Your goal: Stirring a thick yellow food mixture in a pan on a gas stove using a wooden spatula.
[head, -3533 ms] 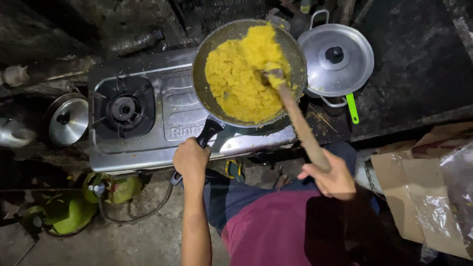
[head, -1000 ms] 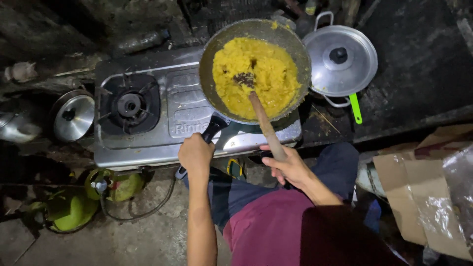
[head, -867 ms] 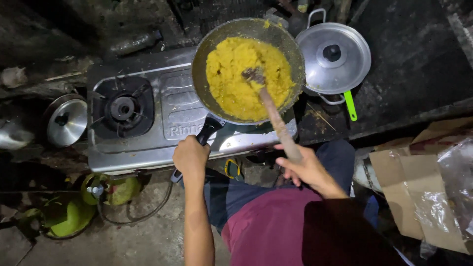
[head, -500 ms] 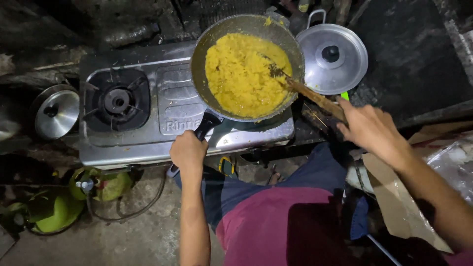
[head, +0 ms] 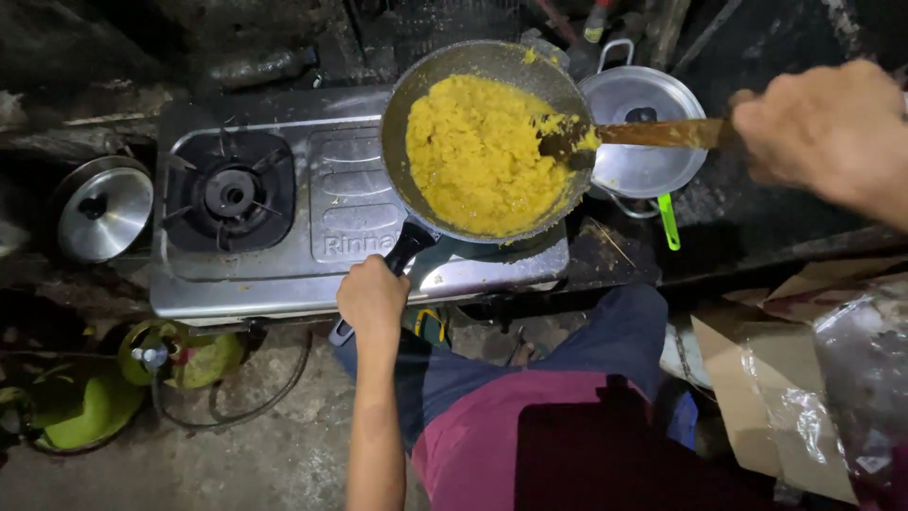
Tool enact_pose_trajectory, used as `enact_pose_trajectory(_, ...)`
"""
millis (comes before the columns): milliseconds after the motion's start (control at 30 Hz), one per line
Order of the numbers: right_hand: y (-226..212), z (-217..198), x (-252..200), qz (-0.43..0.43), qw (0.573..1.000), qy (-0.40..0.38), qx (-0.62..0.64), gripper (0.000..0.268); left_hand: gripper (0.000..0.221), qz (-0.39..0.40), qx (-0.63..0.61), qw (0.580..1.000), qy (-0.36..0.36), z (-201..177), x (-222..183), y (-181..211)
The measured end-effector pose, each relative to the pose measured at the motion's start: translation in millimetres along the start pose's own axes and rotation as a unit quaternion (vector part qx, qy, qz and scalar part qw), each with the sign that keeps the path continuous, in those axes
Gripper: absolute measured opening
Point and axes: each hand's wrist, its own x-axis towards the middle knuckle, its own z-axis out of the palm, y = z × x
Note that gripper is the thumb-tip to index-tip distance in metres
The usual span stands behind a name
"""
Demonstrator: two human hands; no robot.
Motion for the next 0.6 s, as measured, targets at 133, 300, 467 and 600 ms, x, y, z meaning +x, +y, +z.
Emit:
enact_pose_trajectory(133, 23, -30, -3, -0.049, 0.997, 0.036, 0.049, 0.025, 0.026, 0.013, -0.006, 0.999, 0.031, 7, -1, -5)
enact_pose_trajectory(300, 25, 32, 41, 0.0, 0.996, 0.002, -0.089, 0.028, 0.03, 0.015, -0.004, 1.0, 0.015, 4, 1, -4)
enact_pose_trajectory(467, 17, 200, 120, -0.013, 0.993, 0.114, -0.007, 0.041, 0.031, 0.01, 0.002, 1.0, 0.006, 3, 2, -5)
enact_pose_trajectory(600, 45, 281, 183, -0.311, 0.842, -0.059, -0.436, 0.019, 0.028, 0.004, -0.009, 1.0, -0.016, -6, 3, -1)
